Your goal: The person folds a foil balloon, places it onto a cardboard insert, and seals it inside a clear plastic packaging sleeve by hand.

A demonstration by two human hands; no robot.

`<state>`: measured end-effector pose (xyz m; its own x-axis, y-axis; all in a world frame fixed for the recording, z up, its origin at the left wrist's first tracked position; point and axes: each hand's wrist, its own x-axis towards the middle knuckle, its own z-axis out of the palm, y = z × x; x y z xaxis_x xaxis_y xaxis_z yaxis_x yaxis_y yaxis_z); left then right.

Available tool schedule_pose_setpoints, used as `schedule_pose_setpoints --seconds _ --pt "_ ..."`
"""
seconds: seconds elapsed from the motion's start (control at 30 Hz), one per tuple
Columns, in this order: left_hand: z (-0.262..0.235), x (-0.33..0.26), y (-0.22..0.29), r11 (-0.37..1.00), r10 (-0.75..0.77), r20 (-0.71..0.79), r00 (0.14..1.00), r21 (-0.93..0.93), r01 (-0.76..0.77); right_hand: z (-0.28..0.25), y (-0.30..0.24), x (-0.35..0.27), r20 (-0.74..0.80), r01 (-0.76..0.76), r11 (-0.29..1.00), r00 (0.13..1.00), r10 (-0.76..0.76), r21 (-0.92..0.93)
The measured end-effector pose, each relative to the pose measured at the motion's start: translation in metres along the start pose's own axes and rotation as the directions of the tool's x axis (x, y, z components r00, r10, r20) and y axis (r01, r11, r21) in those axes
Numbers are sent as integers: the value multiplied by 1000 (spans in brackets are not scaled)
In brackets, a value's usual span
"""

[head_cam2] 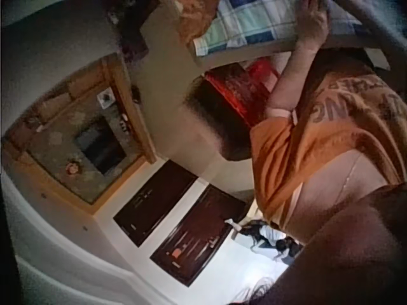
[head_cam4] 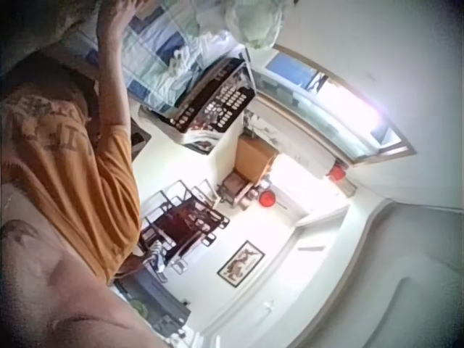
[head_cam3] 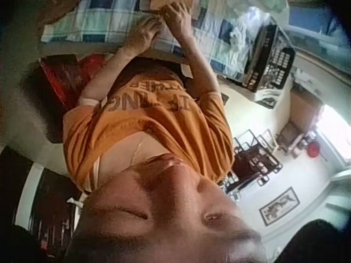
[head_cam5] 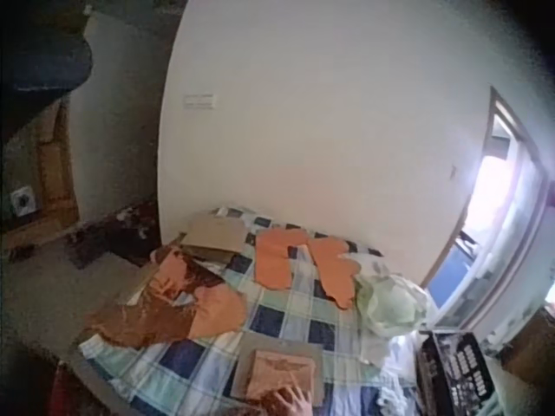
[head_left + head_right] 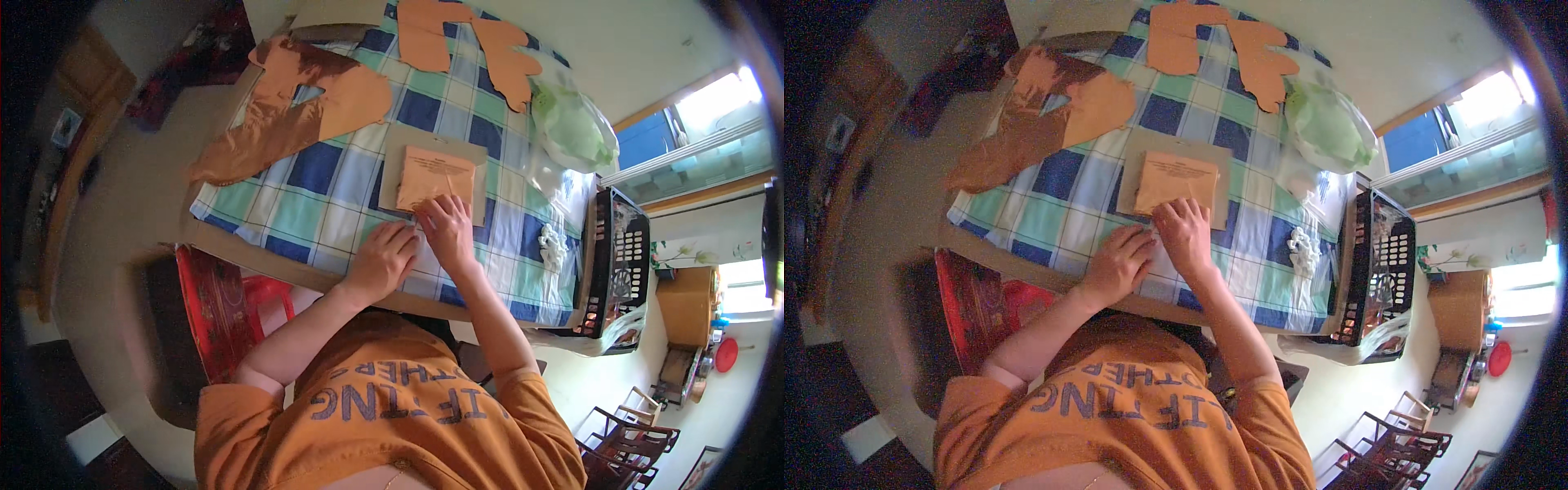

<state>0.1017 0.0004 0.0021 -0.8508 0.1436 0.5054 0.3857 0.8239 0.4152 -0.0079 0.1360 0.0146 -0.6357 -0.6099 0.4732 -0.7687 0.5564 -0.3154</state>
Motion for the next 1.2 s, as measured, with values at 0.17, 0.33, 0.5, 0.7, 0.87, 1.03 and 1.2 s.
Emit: schedule_pose_setpoints --seconds 0.17,0.33,0.5,0.7,0.87,1.03,1.2 --pt "3 -2 -3 1000 -23 -10 1000 -9 23 -28 16 -20 -100 -172 973 977 188 152" --pt "5 2 -3 999 -42 -18 999 3 42 -54 38 -46 -146 -521 847 835 531 105" --pt "7 3 -10 998 -50 -41 998 -51 48 -53 50 -67 -138 -573 807 796 590 147" --pt "-14 29 -31 986 -166 -178 970 -18 165 -56 51 -72 -163 -569 810 794 586 141" --pt "-10 24 -33 995 -102 -132 986 -7 102 -58 56 -63 -95 -584 810 804 587 60" --pt "-9 22 -37 970 -243 -123 962 -11 244 -59 31 -40 -144 -416 894 887 440 169" --pt "0 19 -46 970 -221 -111 969 80 230 -40 18 -22 53 -191 975 981 186 112"
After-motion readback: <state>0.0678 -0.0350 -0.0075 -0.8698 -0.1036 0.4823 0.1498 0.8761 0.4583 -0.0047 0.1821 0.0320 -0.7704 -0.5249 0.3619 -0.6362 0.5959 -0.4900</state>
